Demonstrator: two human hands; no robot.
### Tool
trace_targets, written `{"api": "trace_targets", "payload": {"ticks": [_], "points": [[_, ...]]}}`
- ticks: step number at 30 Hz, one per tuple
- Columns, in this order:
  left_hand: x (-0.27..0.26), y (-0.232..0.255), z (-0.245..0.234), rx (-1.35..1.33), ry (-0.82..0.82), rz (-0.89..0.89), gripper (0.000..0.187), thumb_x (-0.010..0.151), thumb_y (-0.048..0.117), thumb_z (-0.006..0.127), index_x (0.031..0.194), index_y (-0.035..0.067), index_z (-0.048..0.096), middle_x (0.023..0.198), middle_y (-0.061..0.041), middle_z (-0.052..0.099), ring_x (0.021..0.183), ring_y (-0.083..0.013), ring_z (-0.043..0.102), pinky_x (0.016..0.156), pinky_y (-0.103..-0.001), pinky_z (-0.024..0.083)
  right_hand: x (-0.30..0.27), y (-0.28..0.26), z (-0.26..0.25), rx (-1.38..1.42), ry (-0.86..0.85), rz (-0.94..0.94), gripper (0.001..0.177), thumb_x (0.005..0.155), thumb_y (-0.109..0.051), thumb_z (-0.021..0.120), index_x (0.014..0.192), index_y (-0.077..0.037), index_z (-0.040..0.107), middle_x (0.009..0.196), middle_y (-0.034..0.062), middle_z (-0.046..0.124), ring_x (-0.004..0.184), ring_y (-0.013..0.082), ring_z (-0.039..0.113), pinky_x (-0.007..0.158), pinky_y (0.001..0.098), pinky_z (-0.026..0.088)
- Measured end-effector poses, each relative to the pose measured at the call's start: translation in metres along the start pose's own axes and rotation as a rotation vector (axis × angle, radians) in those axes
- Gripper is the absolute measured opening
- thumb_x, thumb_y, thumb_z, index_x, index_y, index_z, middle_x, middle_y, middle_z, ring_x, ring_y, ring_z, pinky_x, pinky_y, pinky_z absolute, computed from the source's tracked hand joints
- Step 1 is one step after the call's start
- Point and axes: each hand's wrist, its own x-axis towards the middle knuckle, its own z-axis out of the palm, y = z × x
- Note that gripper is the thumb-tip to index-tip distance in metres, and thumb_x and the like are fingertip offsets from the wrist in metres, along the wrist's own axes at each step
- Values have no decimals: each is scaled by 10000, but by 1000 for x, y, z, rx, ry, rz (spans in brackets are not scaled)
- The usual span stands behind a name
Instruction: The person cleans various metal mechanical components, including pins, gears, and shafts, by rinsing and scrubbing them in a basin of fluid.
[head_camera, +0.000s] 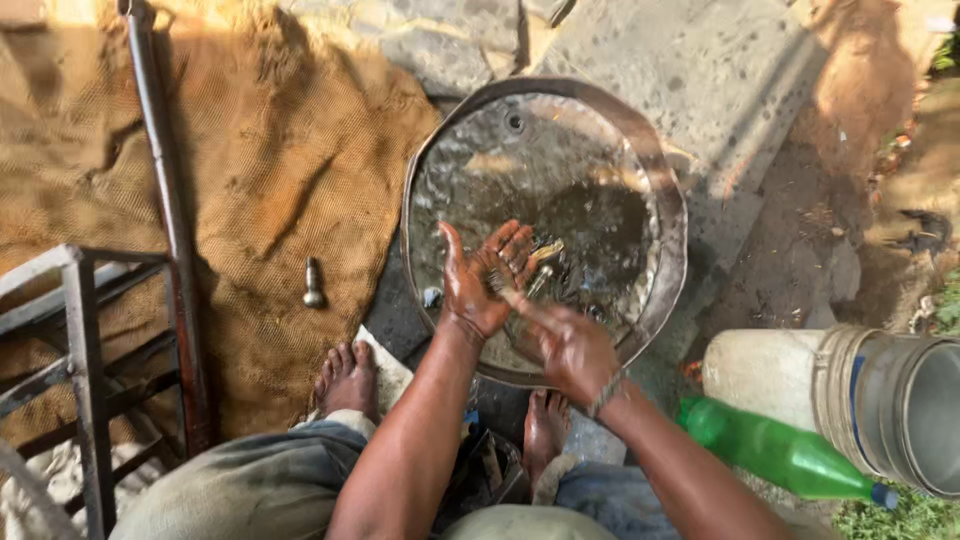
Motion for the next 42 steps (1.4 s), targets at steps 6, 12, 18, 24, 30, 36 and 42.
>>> {"api": "trace_targets", "payload": {"ticks": [6,12,18,24,30,36,42], "points": [[0,2,-5,-33,-42,14,1054,843,863,384,1446,8,511,1519,-188,514,1399,-302,485,1114,-422,434,3,-1,1,114,-157,51,557,932,-104,583,1460,-276,557,1019,130,702,845,312,688,765,453,597],[6,0,0,259,-45,47,688,1008,556,503,1452,31,538,1486,-161,526,1249,-282,558,1024,-415,452,18,18,-2,224,-159,267,452,975,-102,615,1397,-263,635,917,121,741,712,225,676,707,398,566],[9,2,0,412,151,4,307,986,143,644,1266,22,615,1151,-128,720,1076,-273,683,919,-430,570,14,20,2,597,-165,418,578,896,25,604,1395,-264,647,933,74,801,615,152,616,545,305,502],[5,-11,-5,246,14,77,272,994,181,662,1168,-16,596,1123,-189,723,1061,-325,696,910,-434,597,2,4,27,360,-149,243,465,942,-95,608,1391,-207,650,1074,101,770,838,200,732,778,349,612],[9,-14,-7,134,100,-16,673,1029,567,424,1388,8,531,1302,-204,643,1141,-299,623,935,-428,531,4,29,32,-160,-56,103,583,873,-502,609,1354,-182,683,1041,118,751,993,299,721,869,452,580],[4,-13,-8,219,35,-11,565,1037,411,451,1452,30,496,1327,-181,640,1209,-311,607,1037,-451,512,3,21,38,-21,-268,238,321,992,-176,495,1239,-168,701,1127,125,698,863,245,717,741,421,624],[11,-15,-11,309,64,-36,422,1030,308,540,1384,80,562,1234,-131,685,1104,-264,677,970,-422,565,16,32,23,-5,-138,294,465,1010,-163,499,1461,-237,582,974,127,730,824,288,692,813,440,591]]}}
